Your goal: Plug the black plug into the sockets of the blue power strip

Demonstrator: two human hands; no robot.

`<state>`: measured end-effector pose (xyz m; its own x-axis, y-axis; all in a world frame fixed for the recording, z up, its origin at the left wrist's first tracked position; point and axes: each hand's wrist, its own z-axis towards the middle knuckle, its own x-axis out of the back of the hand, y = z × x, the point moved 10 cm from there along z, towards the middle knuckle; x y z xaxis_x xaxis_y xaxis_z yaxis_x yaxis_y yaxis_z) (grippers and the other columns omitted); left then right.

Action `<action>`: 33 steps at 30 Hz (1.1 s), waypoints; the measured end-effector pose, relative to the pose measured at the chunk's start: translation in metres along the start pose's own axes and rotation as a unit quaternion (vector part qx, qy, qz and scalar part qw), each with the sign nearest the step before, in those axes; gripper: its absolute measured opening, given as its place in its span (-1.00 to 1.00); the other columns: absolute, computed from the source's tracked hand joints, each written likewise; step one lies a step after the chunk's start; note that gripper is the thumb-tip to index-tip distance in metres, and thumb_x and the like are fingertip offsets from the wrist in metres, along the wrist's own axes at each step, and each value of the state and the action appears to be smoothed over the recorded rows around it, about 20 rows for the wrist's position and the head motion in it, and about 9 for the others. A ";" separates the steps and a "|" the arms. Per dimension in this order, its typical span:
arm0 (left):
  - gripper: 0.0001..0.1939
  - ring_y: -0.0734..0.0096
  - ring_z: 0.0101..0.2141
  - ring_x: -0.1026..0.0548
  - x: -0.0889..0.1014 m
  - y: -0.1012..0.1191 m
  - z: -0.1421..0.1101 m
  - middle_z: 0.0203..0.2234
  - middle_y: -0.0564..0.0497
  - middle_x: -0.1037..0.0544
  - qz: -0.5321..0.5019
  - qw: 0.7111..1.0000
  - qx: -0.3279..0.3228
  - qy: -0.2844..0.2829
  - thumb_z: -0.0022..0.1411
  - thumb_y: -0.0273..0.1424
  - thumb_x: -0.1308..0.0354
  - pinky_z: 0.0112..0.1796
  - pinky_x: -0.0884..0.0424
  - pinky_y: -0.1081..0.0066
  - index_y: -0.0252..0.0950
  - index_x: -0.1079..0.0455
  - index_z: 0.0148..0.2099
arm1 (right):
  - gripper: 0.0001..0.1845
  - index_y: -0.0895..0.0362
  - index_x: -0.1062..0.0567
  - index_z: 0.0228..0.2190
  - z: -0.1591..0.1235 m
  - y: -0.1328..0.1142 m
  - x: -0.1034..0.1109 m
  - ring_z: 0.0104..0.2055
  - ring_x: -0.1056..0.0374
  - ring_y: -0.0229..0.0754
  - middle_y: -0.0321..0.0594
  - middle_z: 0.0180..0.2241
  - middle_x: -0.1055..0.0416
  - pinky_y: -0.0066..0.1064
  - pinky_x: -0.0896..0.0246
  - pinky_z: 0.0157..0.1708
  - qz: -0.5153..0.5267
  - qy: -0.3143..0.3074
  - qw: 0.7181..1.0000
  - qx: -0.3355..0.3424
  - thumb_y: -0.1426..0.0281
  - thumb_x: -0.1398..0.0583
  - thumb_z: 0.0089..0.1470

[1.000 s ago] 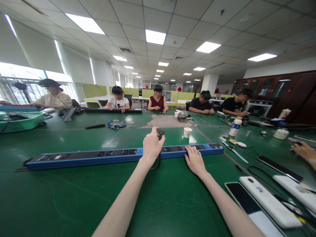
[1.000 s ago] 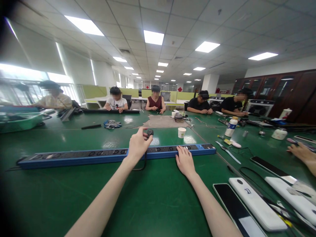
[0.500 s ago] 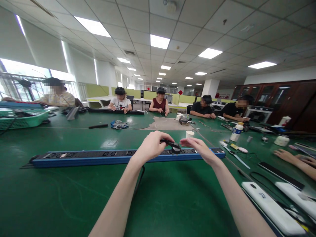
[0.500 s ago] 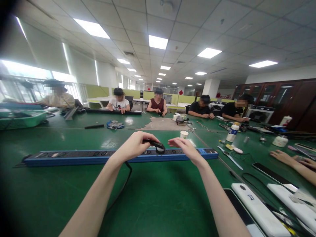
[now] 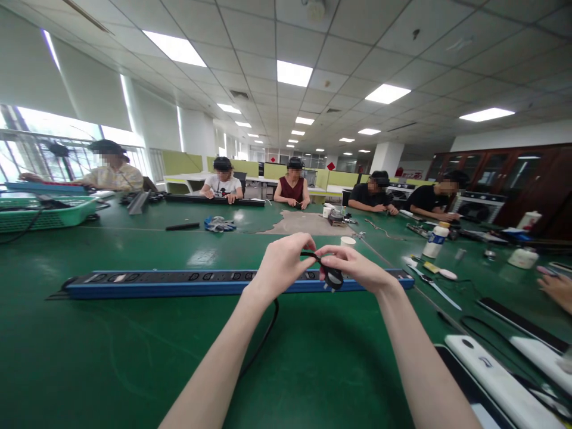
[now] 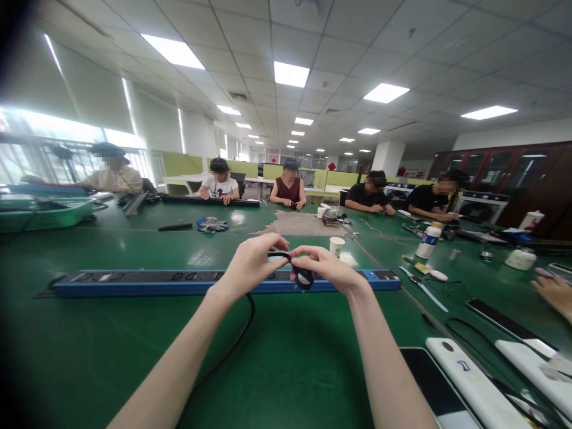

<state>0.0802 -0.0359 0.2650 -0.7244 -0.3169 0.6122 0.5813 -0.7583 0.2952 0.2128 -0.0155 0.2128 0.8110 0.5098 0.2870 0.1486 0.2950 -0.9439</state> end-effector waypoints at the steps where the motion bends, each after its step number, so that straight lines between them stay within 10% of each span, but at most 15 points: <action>1: -0.85 0.27 -0.14 -0.61 -0.002 -0.001 0.000 -0.19 0.02 -0.67 0.025 1.000 0.010 0.005 0.26 -0.36 -0.30 -0.17 -0.42 0.39 -0.19 -0.52 -0.11 | -0.48 0.15 -0.55 0.00 -0.001 0.003 0.002 -0.33 -0.47 -0.19 -0.15 -0.33 -0.60 -0.42 -0.32 -0.36 0.014 -0.008 1.000 -0.002 0.03 -0.33 0.19; 8: -0.49 0.16 -0.21 -0.65 -0.033 -0.050 -0.009 -0.28 -0.01 -0.69 -0.002 0.984 0.170 -0.052 0.14 -0.06 -0.39 -0.26 -0.44 0.36 -0.16 -0.45 0.07 | -0.54 0.13 -0.62 -0.05 0.000 0.024 0.057 -0.38 -0.42 -0.27 -0.24 -0.37 -0.55 -0.48 -0.32 -0.41 0.174 0.128 0.975 0.055 0.14 -0.42 0.08; 14: -0.62 0.23 -0.37 -0.67 -0.101 -0.062 -0.045 -0.38 -0.18 -0.68 -0.302 0.861 0.239 -0.331 0.24 -0.11 -0.29 -0.43 -0.49 0.43 -0.37 -0.51 -0.17 | -0.57 0.07 -0.61 -0.12 0.001 0.035 0.098 -0.23 -0.51 -0.19 -0.22 -0.30 -0.61 -0.44 -0.41 -0.31 0.220 0.293 0.924 0.114 0.14 -0.46 0.02; 21: -0.75 0.29 -0.42 -0.66 -0.077 -0.122 -0.030 -0.33 -0.17 -0.68 -0.332 0.876 0.350 -0.007 0.38 -0.36 -0.14 -0.43 -0.57 0.37 -0.35 -0.35 0.05 | -0.37 0.14 -0.61 -0.07 0.018 0.081 0.094 -0.15 -0.52 -0.06 -0.07 -0.25 -0.65 -0.22 -0.41 -0.09 0.039 0.309 0.946 0.095 -0.06 -0.41 -0.02; 33: -0.74 0.22 -0.11 -0.61 -0.103 -0.163 -0.060 -0.15 -0.08 -0.69 0.084 0.957 0.268 -0.073 0.42 -0.23 -0.08 -0.12 -0.44 0.35 -0.17 -0.57 -0.07 | -0.36 0.17 -0.62 -0.17 0.028 0.179 0.119 -0.18 -0.53 -0.02 -0.02 -0.25 -0.66 -0.23 -0.35 -0.11 -0.050 0.367 0.928 0.029 -0.12 -0.35 -0.03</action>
<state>0.0374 0.0863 0.1099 -0.5668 -0.2965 0.7686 0.8202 -0.2906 0.4927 0.3198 0.1205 0.0822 0.9650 -0.2049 0.1634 0.2303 0.3651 -0.9020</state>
